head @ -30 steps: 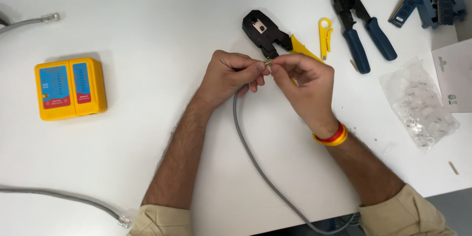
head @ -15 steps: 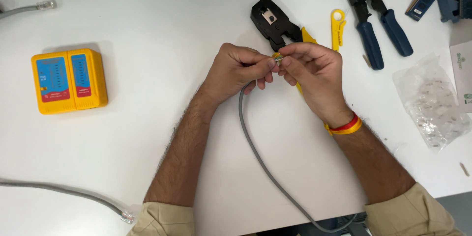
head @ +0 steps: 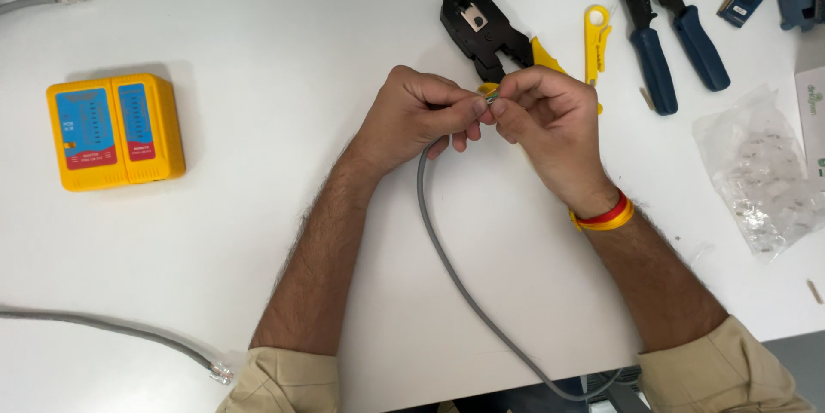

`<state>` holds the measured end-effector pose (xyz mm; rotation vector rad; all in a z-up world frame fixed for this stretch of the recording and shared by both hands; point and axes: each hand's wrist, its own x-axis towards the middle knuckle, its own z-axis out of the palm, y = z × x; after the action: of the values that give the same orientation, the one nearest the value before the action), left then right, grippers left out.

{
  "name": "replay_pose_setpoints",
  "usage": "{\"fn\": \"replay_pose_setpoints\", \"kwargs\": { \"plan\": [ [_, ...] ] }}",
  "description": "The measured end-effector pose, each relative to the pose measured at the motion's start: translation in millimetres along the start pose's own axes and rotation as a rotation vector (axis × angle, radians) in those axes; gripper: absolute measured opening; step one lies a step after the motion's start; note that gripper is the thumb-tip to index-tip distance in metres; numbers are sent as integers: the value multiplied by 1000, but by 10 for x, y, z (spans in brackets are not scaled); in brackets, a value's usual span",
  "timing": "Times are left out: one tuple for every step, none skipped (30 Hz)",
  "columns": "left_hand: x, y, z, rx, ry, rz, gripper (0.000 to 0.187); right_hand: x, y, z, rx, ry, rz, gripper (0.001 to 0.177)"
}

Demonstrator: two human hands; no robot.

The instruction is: Manually sort and align ethernet wires and use a crimping tool to secure the RJ45 connector.

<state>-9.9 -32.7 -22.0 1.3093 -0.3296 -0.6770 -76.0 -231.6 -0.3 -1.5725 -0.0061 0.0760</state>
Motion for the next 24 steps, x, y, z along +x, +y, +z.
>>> {"fn": "replay_pose_setpoints", "kwargs": {
  "plan": [
    [1, -2, 2, 5, 1, -3, 16, -2, -8, 10, -25, 2, -1, 5],
    [4, -13, 5, 5, 1, -3, 16, -5, -3, 7, -25, 3, -1, 5],
    [6, -24, 7, 0, -1, 3, 16, -7, 1, 5, -38, 5, 1, 6],
    [7, -34, 4, -3, -2, 8, 16, -6, 7, 7, -49, 6, 3, 7],
    [7, -38, 3, -3, -1, 7, 16, -4, 5, 11, -48, 6, 4, 7],
    [7, -45, 4, -5, -2, 19, 16, -4, 4, 13, -54, 7, 15, 7],
    [7, -53, 5, -7, -4, 31, 16, -5, 5, 15, -60, 9, 27, 8],
    [9, -50, 6, -7, -3, 30, 16, -3, 3, 14, -59, 8, 28, 8],
    [12, -47, 7, -5, -2, 33, 16, -1, 1, 12, -57, 5, 33, 7],
    [12, -45, 8, -4, -2, 36, 16, -2, -1, 12, -53, 1, 38, 7],
    [11, -42, 9, -4, -2, 34, 16, 0, 1, 2, -52, 1, 39, 7],
    [12, -34, 7, -3, 2, 29, 15, 6, 1, -7, -33, -9, 34, 7],
    [13, -25, 5, -1, 6, 24, 15, 12, 0, -17, -14, -20, 28, 6],
    [13, -20, 4, 0, 5, 24, 15, 17, -1, -20, -13, -19, 26, 6],
    [15, -14, 2, 4, 12, 17, 15, 22, -3, -23, 4, -28, 21, 5],
    [17, -11, 4, 7, 18, 9, 15, 24, -4, -28, 20, -36, 17, 5],
    [18, -18, 5, 8, 16, 9, 15, 21, -12, -32, 21, -34, 17, 5],
    [18, -24, 3, 5, 15, 14, 15, 19, -17, -32, 26, -37, 18, 4],
    [19, -30, -1, 2, 14, 19, 15, 20, -22, -32, 32, -41, 18, 4],
    [21, -40, -5, 3, 13, 16, 15, 17, -31, -26, 34, -39, 19, 4],
    [24, -51, -11, -4, 9, 26, 15, 17, -38, -21, 31, -37, 25, 5],
    [28, -66, -13, -12, 5, 36, 15, 15, -45, -18, 27, -35, 31, 5],
    [28, -60, -10, -13, 4, 33, 15, 8, -39, -24, 27, -33, 34, 5],
    [27, -54, -11, -11, 2, 30, 15, 7, -30, -28, 27, -33, 32, 5]
  ]
}}
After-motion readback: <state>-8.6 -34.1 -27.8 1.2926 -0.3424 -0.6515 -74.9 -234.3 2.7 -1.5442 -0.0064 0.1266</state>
